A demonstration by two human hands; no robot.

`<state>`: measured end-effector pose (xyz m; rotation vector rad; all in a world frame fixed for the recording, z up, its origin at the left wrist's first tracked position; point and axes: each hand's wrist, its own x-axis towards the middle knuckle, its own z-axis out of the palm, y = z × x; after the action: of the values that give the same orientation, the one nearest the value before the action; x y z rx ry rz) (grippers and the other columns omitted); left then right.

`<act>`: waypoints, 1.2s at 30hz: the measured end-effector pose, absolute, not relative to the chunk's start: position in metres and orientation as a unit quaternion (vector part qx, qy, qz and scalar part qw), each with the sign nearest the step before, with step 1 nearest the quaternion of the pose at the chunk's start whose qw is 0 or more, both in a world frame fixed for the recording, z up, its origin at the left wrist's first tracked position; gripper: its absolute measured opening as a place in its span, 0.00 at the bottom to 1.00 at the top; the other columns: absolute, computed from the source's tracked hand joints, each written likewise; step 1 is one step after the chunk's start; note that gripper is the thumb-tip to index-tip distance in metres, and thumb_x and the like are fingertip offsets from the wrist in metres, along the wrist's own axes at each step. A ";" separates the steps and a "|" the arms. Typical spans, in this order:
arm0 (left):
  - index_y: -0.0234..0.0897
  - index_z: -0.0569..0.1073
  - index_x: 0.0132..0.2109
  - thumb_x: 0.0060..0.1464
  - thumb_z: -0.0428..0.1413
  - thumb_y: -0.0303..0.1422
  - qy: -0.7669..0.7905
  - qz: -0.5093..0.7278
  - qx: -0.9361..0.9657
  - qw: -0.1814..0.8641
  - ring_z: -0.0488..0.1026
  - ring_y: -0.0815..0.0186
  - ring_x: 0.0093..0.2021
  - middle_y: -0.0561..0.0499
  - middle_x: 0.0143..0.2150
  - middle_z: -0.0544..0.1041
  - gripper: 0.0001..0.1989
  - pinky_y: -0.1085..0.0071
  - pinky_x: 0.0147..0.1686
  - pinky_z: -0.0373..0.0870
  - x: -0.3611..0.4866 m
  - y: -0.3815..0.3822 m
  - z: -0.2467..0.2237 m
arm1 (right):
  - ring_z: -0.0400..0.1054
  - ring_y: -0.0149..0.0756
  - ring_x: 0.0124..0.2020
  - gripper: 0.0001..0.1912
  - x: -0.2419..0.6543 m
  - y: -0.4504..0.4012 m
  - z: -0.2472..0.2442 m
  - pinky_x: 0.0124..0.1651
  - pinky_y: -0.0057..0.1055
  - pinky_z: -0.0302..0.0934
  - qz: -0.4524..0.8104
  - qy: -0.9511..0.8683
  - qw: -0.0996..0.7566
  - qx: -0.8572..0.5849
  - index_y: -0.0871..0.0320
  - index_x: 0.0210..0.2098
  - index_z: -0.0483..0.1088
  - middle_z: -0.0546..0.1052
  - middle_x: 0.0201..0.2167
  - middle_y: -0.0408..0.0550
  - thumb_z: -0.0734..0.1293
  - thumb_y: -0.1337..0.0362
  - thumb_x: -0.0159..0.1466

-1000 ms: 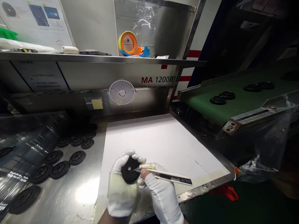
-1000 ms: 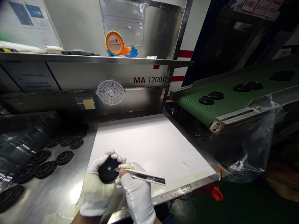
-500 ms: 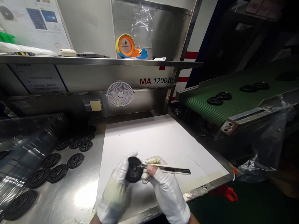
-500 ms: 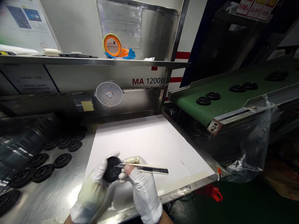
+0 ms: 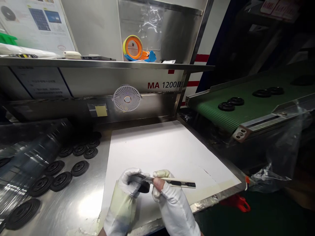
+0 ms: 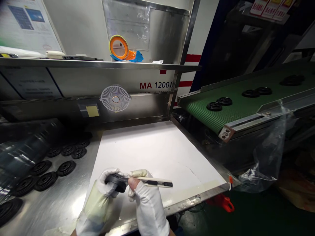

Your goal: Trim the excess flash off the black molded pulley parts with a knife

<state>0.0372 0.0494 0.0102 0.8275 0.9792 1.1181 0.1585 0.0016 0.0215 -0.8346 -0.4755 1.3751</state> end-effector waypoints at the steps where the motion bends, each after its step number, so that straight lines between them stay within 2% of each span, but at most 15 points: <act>1: 0.35 0.72 0.36 0.38 0.66 0.30 0.431 0.503 0.349 0.663 0.73 0.64 0.27 0.48 0.30 0.77 0.15 0.71 0.27 0.68 0.039 0.048 0.011 | 0.57 0.26 0.24 0.05 0.157 0.002 0.021 0.30 0.24 0.55 0.612 -0.209 0.669 -0.367 0.59 0.34 0.70 0.65 0.23 0.40 0.70 0.65 0.60; 5: 0.36 0.72 0.36 0.36 0.66 0.33 0.412 0.539 0.285 0.677 0.75 0.61 0.32 0.48 0.31 0.77 0.17 0.69 0.33 0.70 0.044 0.043 0.016 | 0.58 0.26 0.25 0.04 0.153 0.002 0.023 0.31 0.24 0.56 0.592 -0.219 0.678 -0.376 0.59 0.32 0.70 0.65 0.23 0.40 0.69 0.65 0.61; 17: 0.39 0.73 0.36 0.37 0.67 0.33 0.396 0.540 0.259 0.696 0.75 0.59 0.35 0.48 0.33 0.76 0.17 0.65 0.39 0.71 0.044 0.041 0.010 | 0.60 0.28 0.24 0.07 0.153 0.001 0.025 0.31 0.26 0.57 0.585 -0.229 0.678 -0.382 0.59 0.31 0.70 0.67 0.22 0.40 0.71 0.63 0.58; 22: 0.40 0.73 0.38 0.44 0.64 0.35 0.366 0.534 0.271 0.712 0.73 0.62 0.33 0.47 0.33 0.76 0.13 0.66 0.37 0.70 0.042 0.041 0.007 | 0.61 0.28 0.24 0.08 0.158 0.001 0.024 0.31 0.26 0.57 0.602 -0.244 0.655 -0.387 0.59 0.34 0.70 0.68 0.22 0.40 0.72 0.63 0.58; 26: 0.37 0.73 0.36 0.44 0.63 0.37 0.333 0.474 0.313 0.753 0.73 0.59 0.30 0.45 0.30 0.75 0.13 0.64 0.32 0.69 0.040 0.042 0.018 | 0.61 0.28 0.24 0.05 0.167 0.006 0.029 0.30 0.26 0.56 0.612 -0.253 0.653 -0.368 0.60 0.34 0.70 0.67 0.22 0.41 0.69 0.64 0.61; 30: 0.34 0.73 0.34 0.47 0.61 0.37 0.299 0.434 0.364 0.768 0.71 0.62 0.27 0.44 0.29 0.75 0.11 0.66 0.30 0.67 0.041 0.040 0.031 | 0.61 0.29 0.22 0.07 0.170 0.010 0.036 0.29 0.27 0.56 0.638 -0.281 0.623 -0.355 0.60 0.33 0.69 0.69 0.21 0.41 0.70 0.63 0.59; 36: 0.35 0.73 0.36 0.48 0.60 0.35 0.300 0.444 0.346 0.770 0.71 0.63 0.27 0.45 0.28 0.75 0.09 0.68 0.28 0.67 0.042 0.036 0.025 | 0.62 0.31 0.24 0.09 0.172 0.010 0.041 0.33 0.29 0.58 0.626 -0.346 0.597 -0.362 0.60 0.27 0.69 0.69 0.21 0.42 0.68 0.63 0.61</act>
<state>0.0425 0.0360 0.0250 0.7514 0.6506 0.9634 0.1721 0.0104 0.0405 -0.8408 -0.8035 1.4535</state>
